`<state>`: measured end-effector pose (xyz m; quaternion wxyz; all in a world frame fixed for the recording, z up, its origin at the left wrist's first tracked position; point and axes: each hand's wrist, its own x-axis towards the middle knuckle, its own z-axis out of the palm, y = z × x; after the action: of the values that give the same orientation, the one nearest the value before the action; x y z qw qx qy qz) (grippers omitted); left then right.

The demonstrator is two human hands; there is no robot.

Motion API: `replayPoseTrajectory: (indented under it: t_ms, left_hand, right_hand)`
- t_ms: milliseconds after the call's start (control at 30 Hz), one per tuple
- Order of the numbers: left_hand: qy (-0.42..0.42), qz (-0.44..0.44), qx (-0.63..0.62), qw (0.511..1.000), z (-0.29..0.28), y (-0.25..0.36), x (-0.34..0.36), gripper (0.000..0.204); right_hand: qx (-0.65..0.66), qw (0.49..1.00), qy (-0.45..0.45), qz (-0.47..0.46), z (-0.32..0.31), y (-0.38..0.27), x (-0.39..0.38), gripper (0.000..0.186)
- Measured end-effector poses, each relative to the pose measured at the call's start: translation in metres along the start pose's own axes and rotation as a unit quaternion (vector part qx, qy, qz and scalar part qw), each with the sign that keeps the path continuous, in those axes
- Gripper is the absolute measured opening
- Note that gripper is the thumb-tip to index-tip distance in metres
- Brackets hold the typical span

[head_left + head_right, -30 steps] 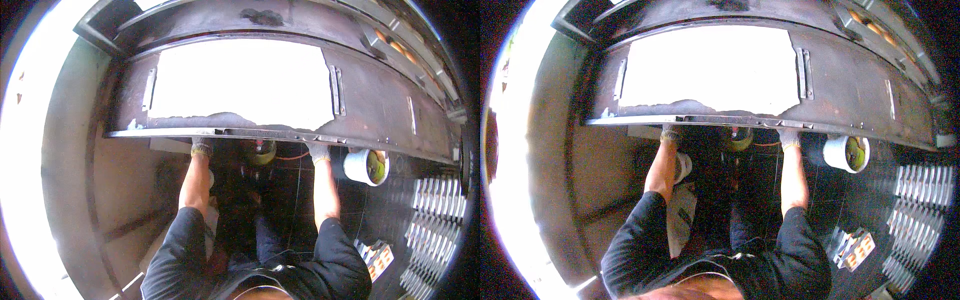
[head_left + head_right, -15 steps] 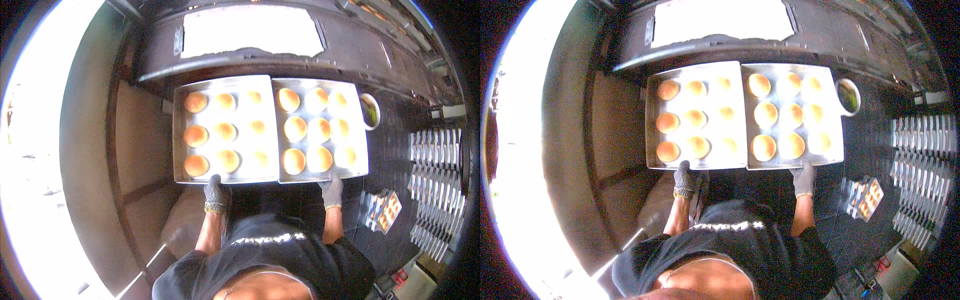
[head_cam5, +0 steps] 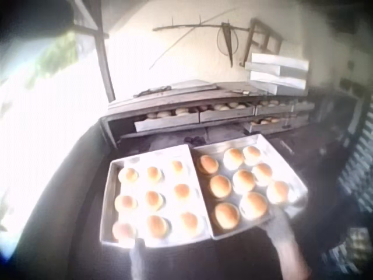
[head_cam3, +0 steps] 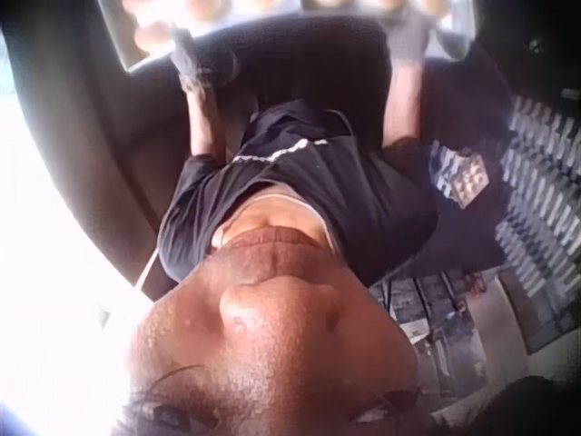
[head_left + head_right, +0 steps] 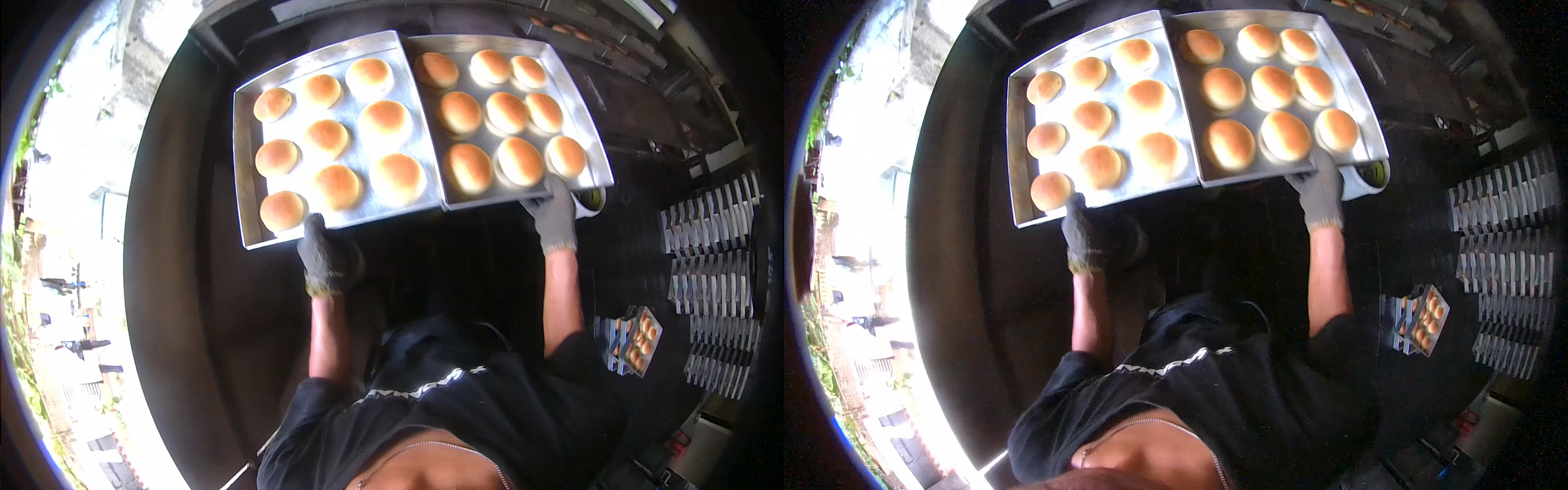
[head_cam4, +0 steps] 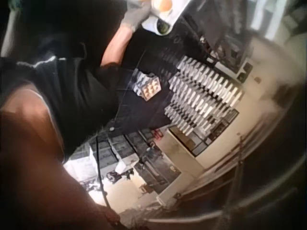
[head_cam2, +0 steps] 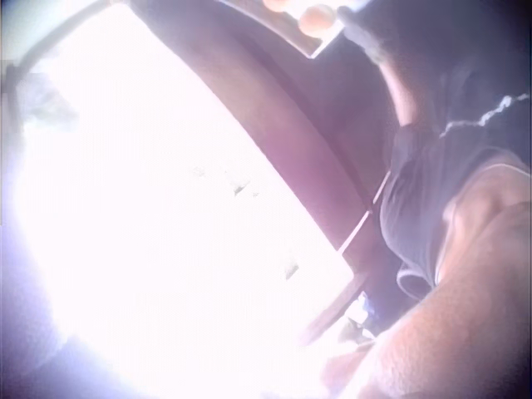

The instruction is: The person wears gloves and moves trays of baked buns from the oven to a cooling rack, then slides new trays of dough into the oven and adjusts the oven doors.

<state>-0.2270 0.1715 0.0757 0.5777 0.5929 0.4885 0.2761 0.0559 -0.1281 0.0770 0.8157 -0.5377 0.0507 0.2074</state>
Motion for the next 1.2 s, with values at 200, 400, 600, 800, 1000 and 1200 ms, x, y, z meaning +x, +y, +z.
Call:
replayPoseTrajectory:
  t_ms: [200,400,600,800,1000,1200]
  left_hand:
    - [0.029,-0.057,-0.295,0.953,0.078,0.037,0.132,0.038]
    - [-0.057,-0.032,-0.138,0.988,0.139,0.042,0.2,0.039]
    - [0.015,0.26,0.462,0.848,0.18,0.037,0.416,0.03]
    - [-0.075,0.333,0.385,0.857,0.231,0.046,0.456,0.055]
    - [-0.152,0.126,-0.042,0.979,0.201,0.054,0.377,0.032]
    - [-0.117,0.127,-0.104,0.979,0.134,0.026,0.159,0.036]
  right_hand:
    - [-0.048,0.997,-0.047,0.031,0.055,-0.007,0.153,0.042]
    - [-0.086,0.996,-0.016,0.028,0.052,0.0,0.246,0.042]
    - [-0.279,0.955,-0.013,-0.1,0.141,0.03,0.462,0.032]
    - [-0.207,0.967,0.075,-0.127,0.132,0.05,0.521,0.036]
    - [-0.026,0.985,-0.163,0.05,0.114,0.006,0.446,0.02]
    - [-0.105,0.981,-0.165,0.003,0.07,-0.043,0.285,0.021]
